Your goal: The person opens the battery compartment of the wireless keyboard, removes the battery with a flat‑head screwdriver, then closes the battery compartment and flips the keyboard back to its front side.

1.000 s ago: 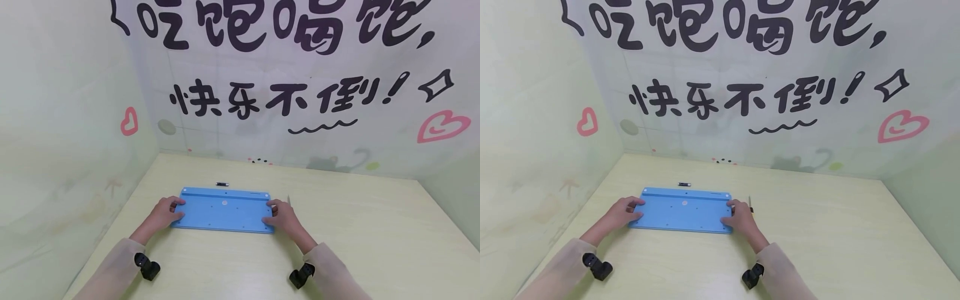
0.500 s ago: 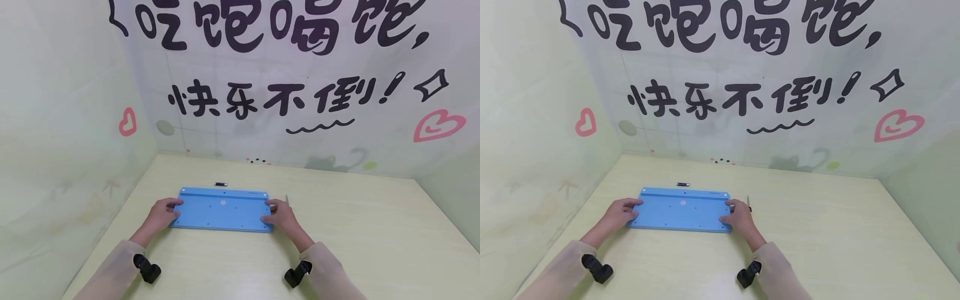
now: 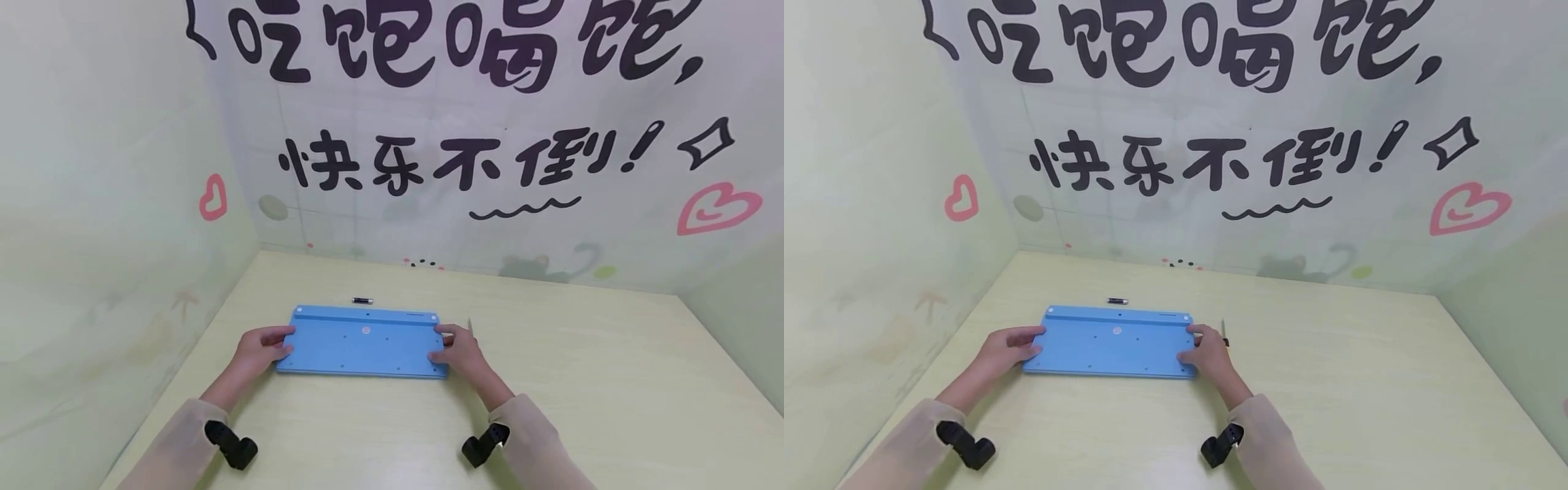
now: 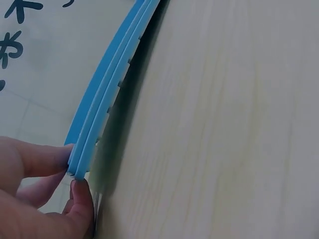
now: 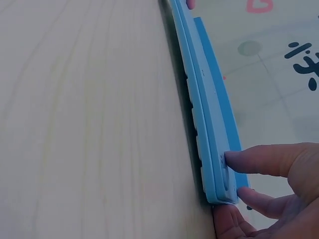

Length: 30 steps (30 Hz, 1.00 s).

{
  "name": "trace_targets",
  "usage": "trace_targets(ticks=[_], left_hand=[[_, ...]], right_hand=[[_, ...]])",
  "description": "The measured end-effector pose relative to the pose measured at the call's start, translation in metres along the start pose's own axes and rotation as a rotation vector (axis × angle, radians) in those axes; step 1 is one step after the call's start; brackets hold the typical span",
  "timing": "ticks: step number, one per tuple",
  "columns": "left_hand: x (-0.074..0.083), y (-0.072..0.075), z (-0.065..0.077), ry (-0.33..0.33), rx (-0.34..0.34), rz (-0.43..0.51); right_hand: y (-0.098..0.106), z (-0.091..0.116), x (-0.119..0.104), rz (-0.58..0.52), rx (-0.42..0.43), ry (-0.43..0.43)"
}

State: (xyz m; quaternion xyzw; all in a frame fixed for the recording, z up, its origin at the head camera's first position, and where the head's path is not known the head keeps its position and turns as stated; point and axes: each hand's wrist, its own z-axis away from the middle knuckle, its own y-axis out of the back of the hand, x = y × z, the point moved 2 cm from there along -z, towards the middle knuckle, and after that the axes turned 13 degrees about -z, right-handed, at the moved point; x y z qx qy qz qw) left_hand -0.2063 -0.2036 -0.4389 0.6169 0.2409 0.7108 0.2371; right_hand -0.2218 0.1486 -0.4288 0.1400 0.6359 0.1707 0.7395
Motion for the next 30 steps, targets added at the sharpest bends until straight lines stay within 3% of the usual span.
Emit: trace_targets(ticks=[5, 17, 23, 30], left_hand=[[0.0, 0.001, 0.002, 0.021, -0.028, 0.091], [0.011, 0.016, 0.0, -0.028, -0.035, 0.151], [0.015, 0.024, 0.002, -0.037, -0.073, 0.203], [0.017, 0.034, 0.003, -0.111, -0.159, 0.319]], right_hand=[[0.001, 0.0, 0.002, -0.057, 0.005, -0.041], [0.003, -0.001, -0.005, -0.135, 0.023, -0.046], [0.006, -0.002, -0.01, -0.102, 0.02, -0.002], [0.01, -0.003, -0.014, -0.083, -0.001, 0.051]])
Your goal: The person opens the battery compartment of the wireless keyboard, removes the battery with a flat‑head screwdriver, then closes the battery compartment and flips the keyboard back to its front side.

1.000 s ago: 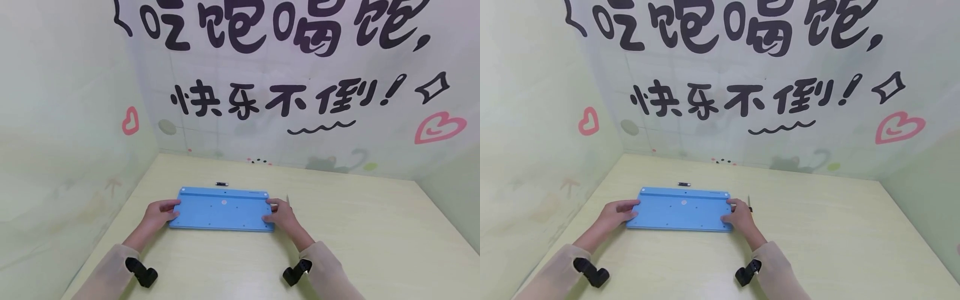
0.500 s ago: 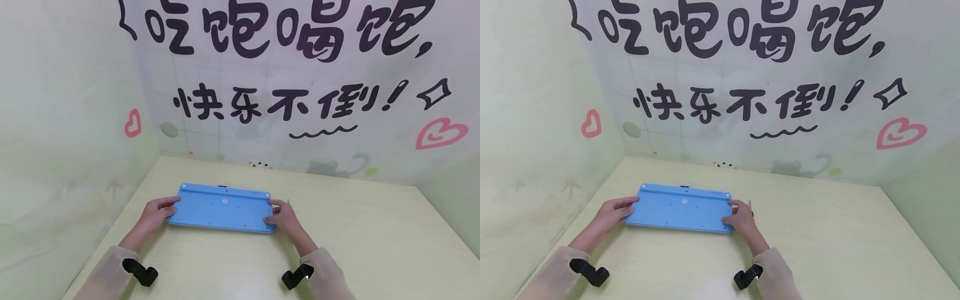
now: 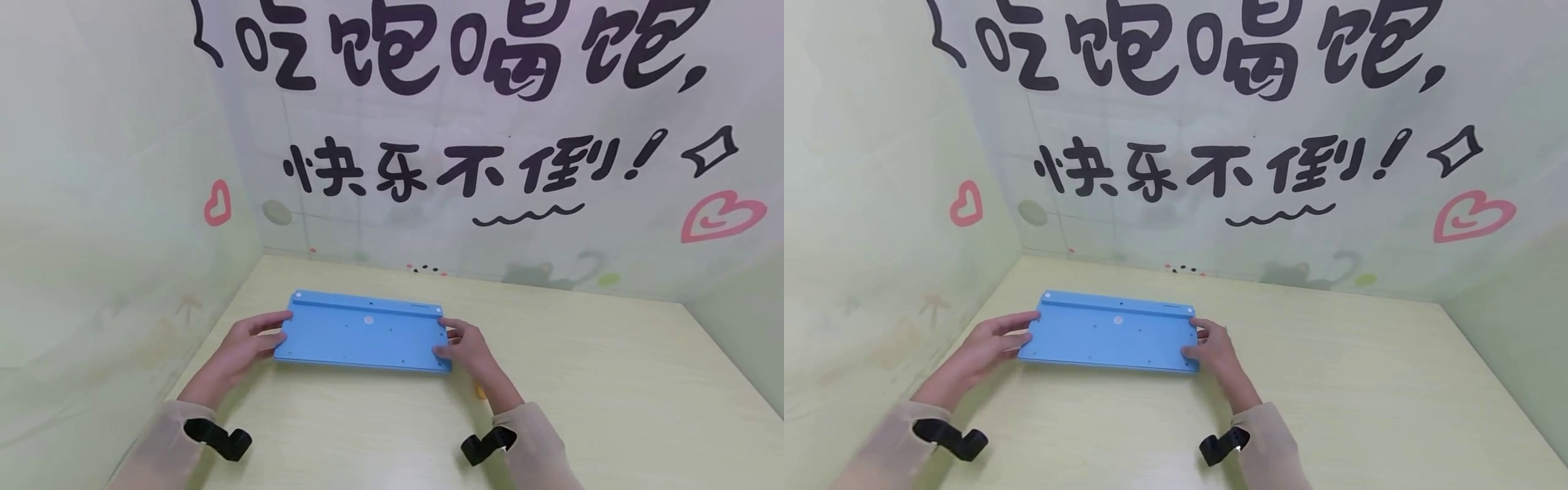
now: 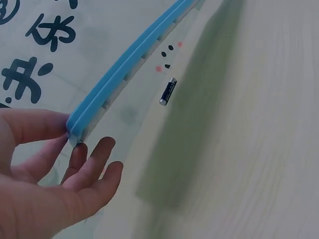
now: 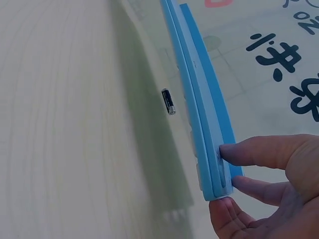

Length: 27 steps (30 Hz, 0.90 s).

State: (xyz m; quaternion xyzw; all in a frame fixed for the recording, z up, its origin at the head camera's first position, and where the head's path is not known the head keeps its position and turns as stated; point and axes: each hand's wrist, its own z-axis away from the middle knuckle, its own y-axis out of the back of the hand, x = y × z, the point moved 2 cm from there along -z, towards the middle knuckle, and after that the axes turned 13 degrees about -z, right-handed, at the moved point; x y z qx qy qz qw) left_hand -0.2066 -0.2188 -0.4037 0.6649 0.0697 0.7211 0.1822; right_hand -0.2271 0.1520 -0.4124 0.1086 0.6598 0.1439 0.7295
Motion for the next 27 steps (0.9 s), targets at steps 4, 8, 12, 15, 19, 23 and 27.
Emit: trace_targets(ticks=[4, 8, 12, 15, 19, 23, 27], left_hand=[[0.006, 0.002, 0.001, -0.027, -0.034, 0.12], [0.015, 0.004, 0.004, -0.069, -0.063, 0.234], [0.021, 0.005, 0.007, -0.103, -0.074, 0.258], [0.024, 0.005, 0.008, -0.109, -0.083, 0.267], [0.028, 0.004, 0.009, -0.12, -0.125, 0.276], [0.033, 0.002, 0.011, -0.171, -0.169, 0.245], [0.04, 0.0, 0.013, -0.203, -0.186, 0.249]], right_hand=[[0.002, 0.001, 0.001, -0.033, -0.018, -0.001], [0.003, 0.001, 0.002, -0.063, -0.022, -0.007], [0.003, 0.001, 0.0, -0.085, -0.019, -0.014], [0.003, 0.002, -0.002, -0.101, -0.019, -0.015], [0.003, 0.002, -0.004, -0.109, -0.015, -0.018], [0.002, 0.0, -0.003, -0.114, -0.014, -0.014], [0.002, -0.001, -0.001, -0.123, -0.012, -0.005]])
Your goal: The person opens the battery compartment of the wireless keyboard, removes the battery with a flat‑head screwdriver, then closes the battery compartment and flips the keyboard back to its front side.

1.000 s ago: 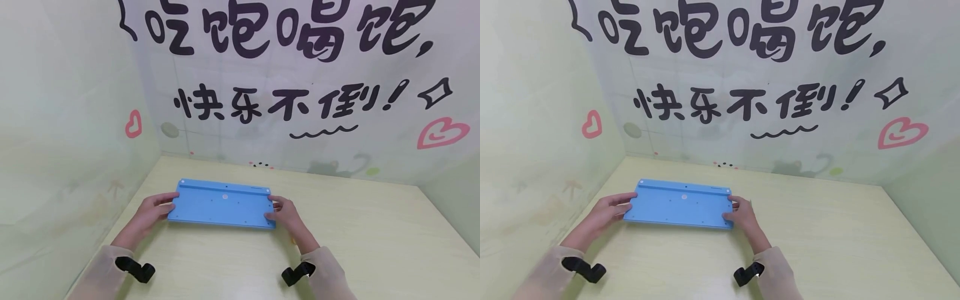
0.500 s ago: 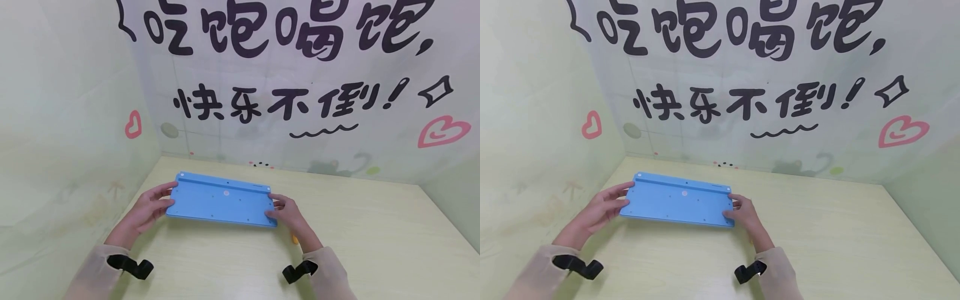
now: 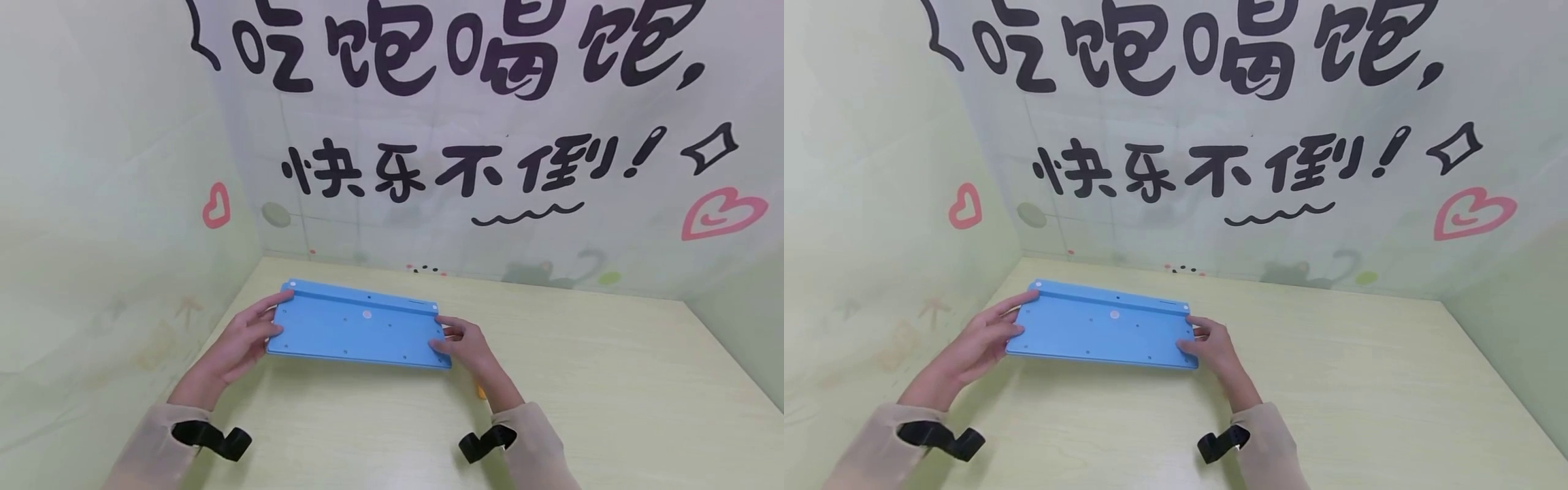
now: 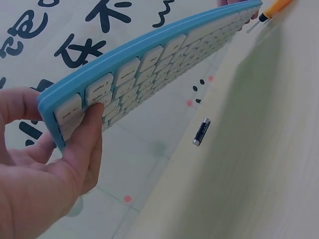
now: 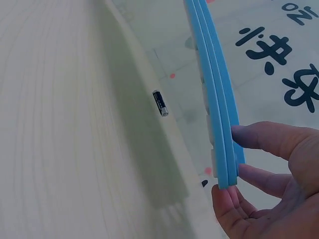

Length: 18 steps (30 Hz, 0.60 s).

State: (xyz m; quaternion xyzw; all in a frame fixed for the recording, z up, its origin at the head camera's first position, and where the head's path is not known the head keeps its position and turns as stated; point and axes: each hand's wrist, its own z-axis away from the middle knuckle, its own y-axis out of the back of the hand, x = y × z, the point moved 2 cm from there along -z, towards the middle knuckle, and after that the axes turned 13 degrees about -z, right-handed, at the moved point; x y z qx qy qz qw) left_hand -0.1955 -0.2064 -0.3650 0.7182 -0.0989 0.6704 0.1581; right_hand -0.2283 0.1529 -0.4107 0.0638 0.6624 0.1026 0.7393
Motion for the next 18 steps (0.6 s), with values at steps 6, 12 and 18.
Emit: trace_targets(ticks=[6, 12, 18], left_hand=[[0.011, -0.005, 0.0, 0.004, 0.021, -0.005], [0.027, -0.011, -0.001, 0.006, 0.075, -0.069], [0.047, -0.015, -0.001, -0.01, 0.091, -0.064]], right_hand=[[-0.003, 0.0, 0.001, -0.019, 0.006, 0.0], [-0.008, -0.001, 0.003, -0.069, 0.008, -0.012], [-0.012, -0.002, 0.0, -0.087, -0.011, 0.0]])
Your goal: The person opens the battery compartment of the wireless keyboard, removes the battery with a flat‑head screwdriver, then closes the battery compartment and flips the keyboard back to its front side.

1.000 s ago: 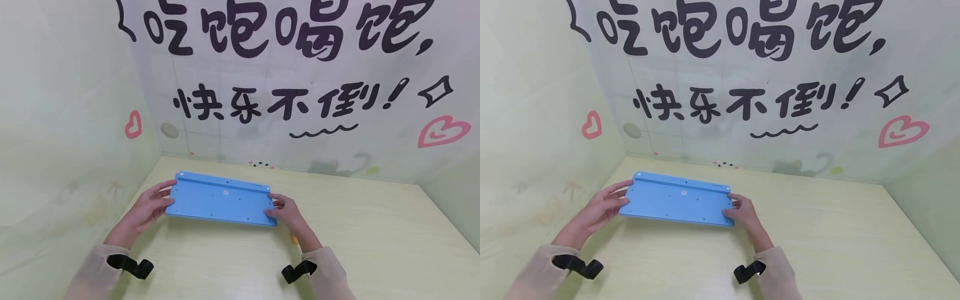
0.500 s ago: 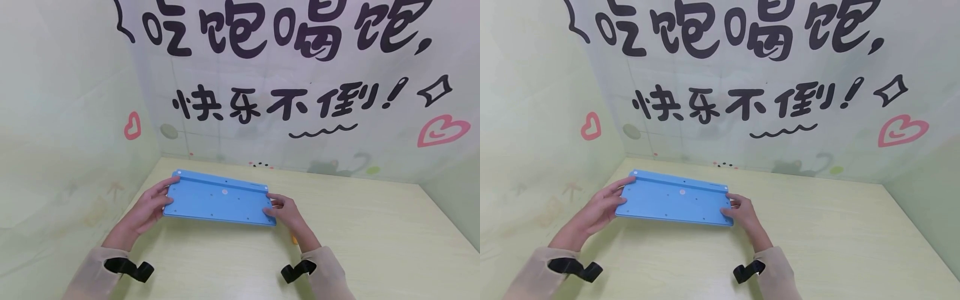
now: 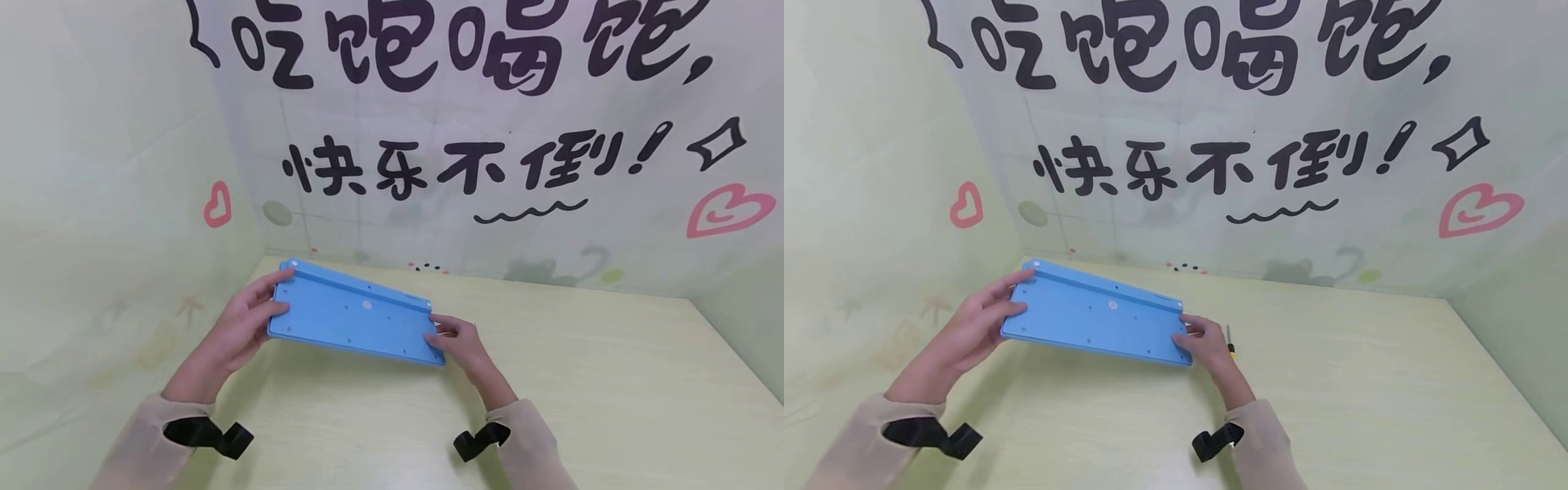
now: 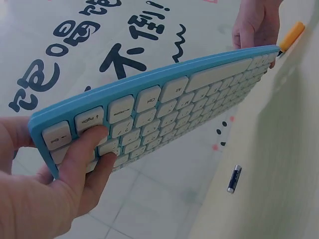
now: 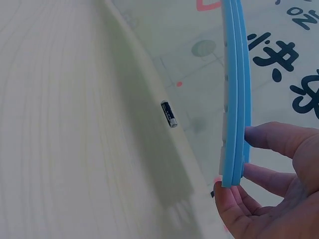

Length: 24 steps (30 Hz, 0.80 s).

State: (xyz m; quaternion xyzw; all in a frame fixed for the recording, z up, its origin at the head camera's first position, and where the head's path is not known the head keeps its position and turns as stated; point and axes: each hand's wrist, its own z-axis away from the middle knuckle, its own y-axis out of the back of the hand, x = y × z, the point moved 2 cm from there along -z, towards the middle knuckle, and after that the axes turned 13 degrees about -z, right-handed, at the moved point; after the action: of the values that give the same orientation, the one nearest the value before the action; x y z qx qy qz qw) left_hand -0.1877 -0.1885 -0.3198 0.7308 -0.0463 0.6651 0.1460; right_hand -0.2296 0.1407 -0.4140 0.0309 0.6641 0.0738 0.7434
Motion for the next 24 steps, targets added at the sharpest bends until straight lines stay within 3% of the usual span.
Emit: trace_targets(ticks=[16, 24], left_hand=[[0.034, -0.006, 0.003, -0.016, -0.016, 0.056], [0.049, -0.011, 0.006, 0.008, 0.014, 0.034]], right_hand=[[-0.006, -0.001, 0.002, -0.079, -0.095, 0.013], [-0.012, 0.002, 0.006, -0.056, -0.134, 0.027]])
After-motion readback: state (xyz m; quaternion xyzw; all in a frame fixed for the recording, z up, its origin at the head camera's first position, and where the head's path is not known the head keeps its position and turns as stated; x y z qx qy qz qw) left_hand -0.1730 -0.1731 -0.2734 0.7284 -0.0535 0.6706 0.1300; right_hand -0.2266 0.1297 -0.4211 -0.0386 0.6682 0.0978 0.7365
